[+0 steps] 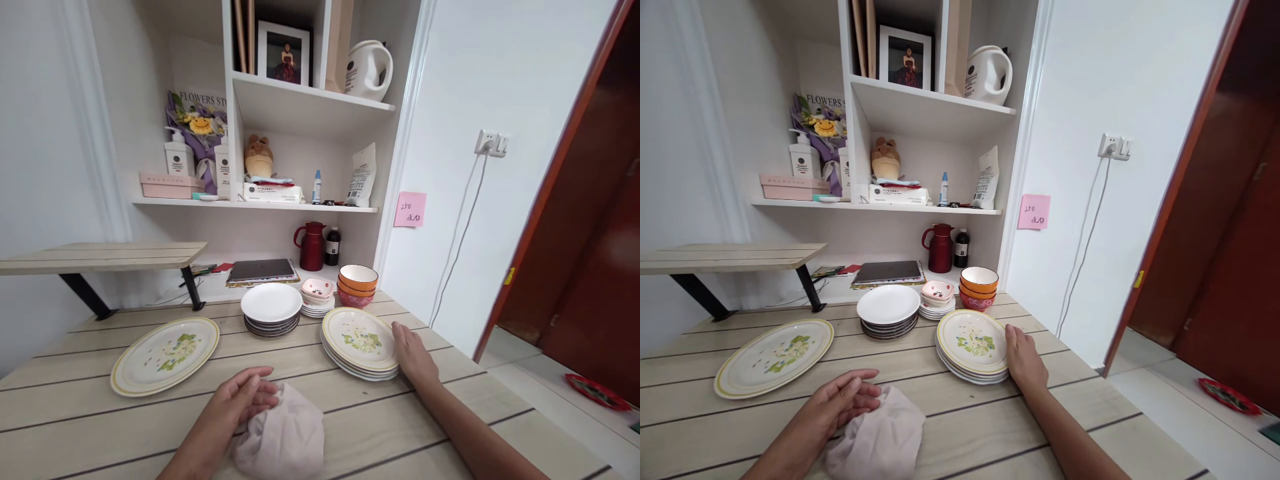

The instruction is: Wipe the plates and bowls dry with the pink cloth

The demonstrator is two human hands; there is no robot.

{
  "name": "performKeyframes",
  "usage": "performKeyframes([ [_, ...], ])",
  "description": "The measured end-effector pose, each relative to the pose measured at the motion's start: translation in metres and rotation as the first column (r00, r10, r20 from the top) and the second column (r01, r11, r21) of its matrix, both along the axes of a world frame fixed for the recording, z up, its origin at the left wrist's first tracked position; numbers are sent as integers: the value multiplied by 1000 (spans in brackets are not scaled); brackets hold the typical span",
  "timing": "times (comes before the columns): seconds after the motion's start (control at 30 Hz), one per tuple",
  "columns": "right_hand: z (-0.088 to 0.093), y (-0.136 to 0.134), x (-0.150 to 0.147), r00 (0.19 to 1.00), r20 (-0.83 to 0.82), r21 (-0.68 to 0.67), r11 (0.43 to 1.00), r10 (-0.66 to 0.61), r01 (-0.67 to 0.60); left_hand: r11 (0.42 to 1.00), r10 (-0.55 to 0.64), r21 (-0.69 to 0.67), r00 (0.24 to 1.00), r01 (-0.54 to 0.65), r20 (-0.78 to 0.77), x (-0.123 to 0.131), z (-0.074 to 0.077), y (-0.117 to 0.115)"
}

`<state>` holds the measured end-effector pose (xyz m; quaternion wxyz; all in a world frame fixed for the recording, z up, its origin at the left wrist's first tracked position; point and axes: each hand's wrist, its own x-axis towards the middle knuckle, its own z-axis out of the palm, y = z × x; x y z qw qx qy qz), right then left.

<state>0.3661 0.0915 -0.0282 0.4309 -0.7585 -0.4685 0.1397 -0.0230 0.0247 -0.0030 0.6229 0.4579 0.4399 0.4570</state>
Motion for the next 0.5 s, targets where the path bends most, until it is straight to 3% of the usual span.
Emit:
performKeyframes([
  [0.3,-6,-5,-1,998,45,42,999,-36,34,1000,2,4,1000,-2,22,0,0,0],
  [0.43,9,-17,4,994,71,108,991,-89,81,1000,-3,17,1000,2,26,1,3,-6],
  [0.5,22,-27,5,966,171,223,963,-194,154,999,5,39,999,-6,35,1,3,-8],
])
